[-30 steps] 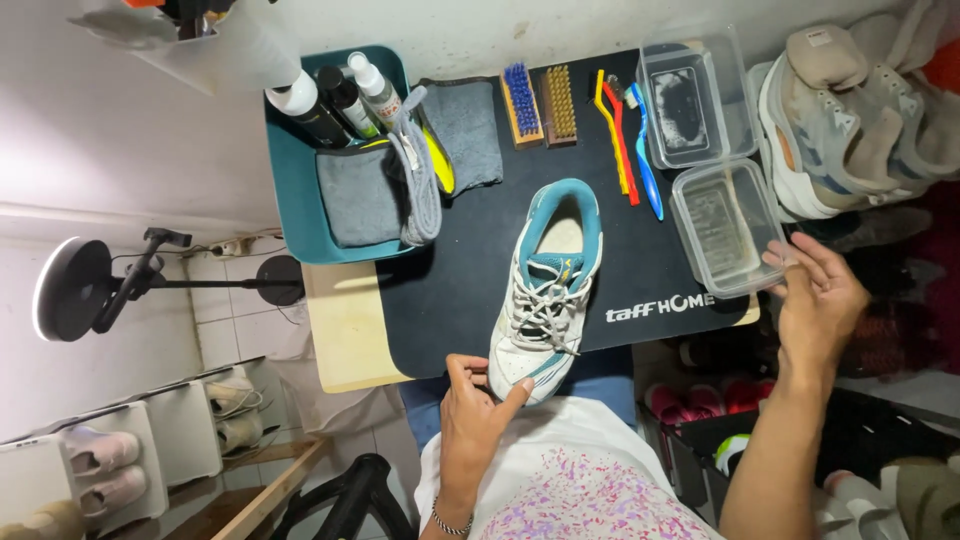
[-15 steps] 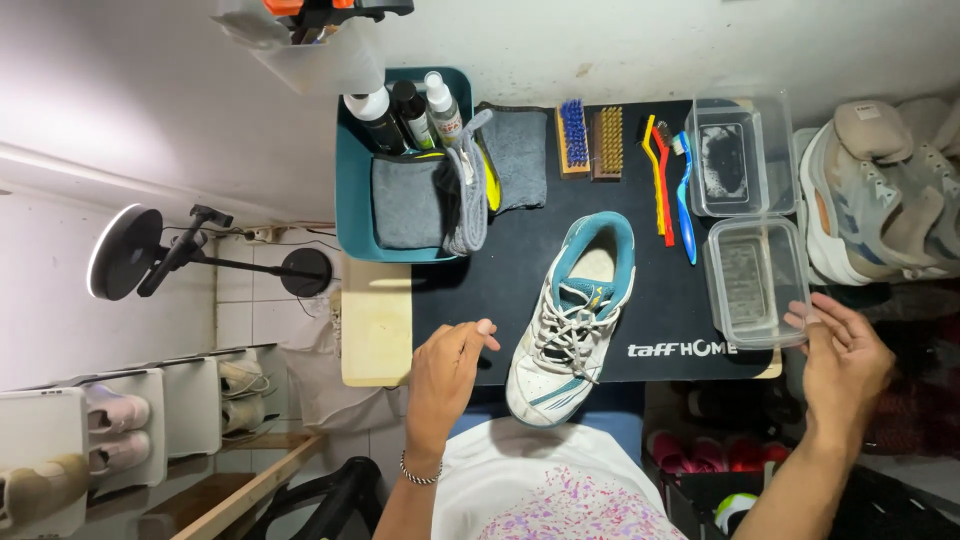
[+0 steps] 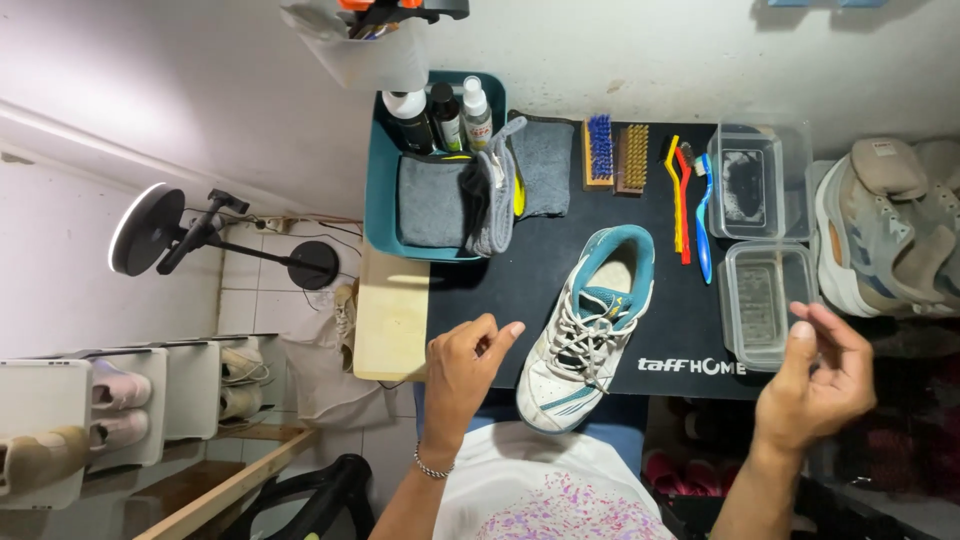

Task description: The person unties the shoelaces of a white and blue sneaker. They pull the laces through the eyelets and remove them from the shoe.

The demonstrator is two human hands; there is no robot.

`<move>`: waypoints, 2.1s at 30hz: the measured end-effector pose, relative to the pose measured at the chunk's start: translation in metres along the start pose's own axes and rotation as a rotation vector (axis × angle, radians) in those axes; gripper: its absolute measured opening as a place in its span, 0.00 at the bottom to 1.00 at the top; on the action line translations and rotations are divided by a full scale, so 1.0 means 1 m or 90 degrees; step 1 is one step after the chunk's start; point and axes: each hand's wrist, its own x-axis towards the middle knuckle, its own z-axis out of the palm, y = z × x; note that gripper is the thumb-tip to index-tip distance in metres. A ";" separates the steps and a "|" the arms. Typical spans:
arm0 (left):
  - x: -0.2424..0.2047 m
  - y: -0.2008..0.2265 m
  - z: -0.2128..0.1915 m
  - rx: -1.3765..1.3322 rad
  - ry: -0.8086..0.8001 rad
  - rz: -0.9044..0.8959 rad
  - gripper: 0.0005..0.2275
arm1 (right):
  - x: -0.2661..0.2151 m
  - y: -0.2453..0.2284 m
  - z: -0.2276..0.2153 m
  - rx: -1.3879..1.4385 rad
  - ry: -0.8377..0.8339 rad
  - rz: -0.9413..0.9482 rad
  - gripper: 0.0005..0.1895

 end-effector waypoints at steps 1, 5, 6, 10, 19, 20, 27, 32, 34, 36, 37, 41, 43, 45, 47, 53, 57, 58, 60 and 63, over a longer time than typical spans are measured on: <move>0.000 0.016 0.001 0.000 0.005 0.001 0.23 | 0.001 -0.016 0.013 0.004 -0.001 -0.004 0.08; -0.007 0.084 0.005 -0.173 0.022 0.313 0.10 | 0.014 -0.083 0.059 0.021 -0.141 -0.014 0.11; -0.010 0.102 0.006 -0.175 0.004 0.427 0.10 | 0.019 -0.100 0.070 -0.026 -0.197 -0.082 0.12; -0.021 0.115 0.049 -0.093 -0.005 0.543 0.12 | 0.028 -0.115 0.114 -0.074 -0.192 -0.189 0.12; -0.009 0.104 0.063 0.038 -0.018 0.528 0.05 | 0.033 -0.101 0.149 -0.153 -0.210 -0.308 0.17; -0.008 0.105 0.062 0.060 0.004 0.531 0.05 | 0.033 -0.101 0.149 -0.164 -0.205 -0.313 0.17; -0.012 0.113 0.084 0.178 0.083 0.438 0.13 | 0.032 -0.102 0.151 -0.190 -0.240 -0.303 0.18; 0.005 0.091 0.071 0.039 0.126 0.446 0.06 | 0.039 -0.070 0.143 -0.112 -0.215 -0.307 0.12; 0.011 0.075 0.050 -0.009 0.104 0.417 0.08 | 0.034 -0.065 0.128 -0.086 -0.227 -0.280 0.12; 0.023 0.056 0.031 -0.122 0.175 0.264 0.06 | 0.027 -0.074 0.112 0.056 -0.251 -0.097 0.14; 0.027 0.048 0.026 -0.121 0.170 0.266 0.06 | 0.019 -0.065 0.109 0.055 -0.248 -0.093 0.14; 0.029 0.023 0.024 -0.252 0.025 0.081 0.05 | -0.018 -0.029 0.096 0.107 -0.182 0.107 0.18; 0.029 0.018 0.030 -0.289 -0.062 0.028 0.09 | -0.031 -0.016 0.096 0.110 -0.153 0.148 0.20; 0.027 0.018 0.038 -0.320 -0.090 0.011 0.16 | -0.040 -0.005 0.096 0.134 -0.172 0.178 0.19; 0.028 0.013 0.045 -0.350 -0.099 0.013 0.17 | -0.044 -0.006 0.101 0.137 -0.186 0.158 0.22; 0.030 0.007 0.059 -0.425 -0.142 -0.007 0.22 | -0.042 0.003 0.100 0.152 -0.232 0.108 0.26; 0.030 0.010 0.057 -0.422 -0.167 -0.038 0.26 | -0.039 0.018 0.101 0.145 -0.231 0.139 0.21; 0.028 0.009 0.056 -0.424 -0.167 -0.035 0.26 | -0.043 0.024 0.099 0.144 -0.230 0.136 0.21; 0.032 0.004 0.053 -0.418 -0.170 -0.033 0.26 | -0.045 0.038 0.103 0.137 -0.215 0.189 0.19; 0.028 -0.008 0.049 -0.427 -0.161 -0.072 0.27 | -0.043 0.044 0.104 0.098 -0.212 0.168 0.15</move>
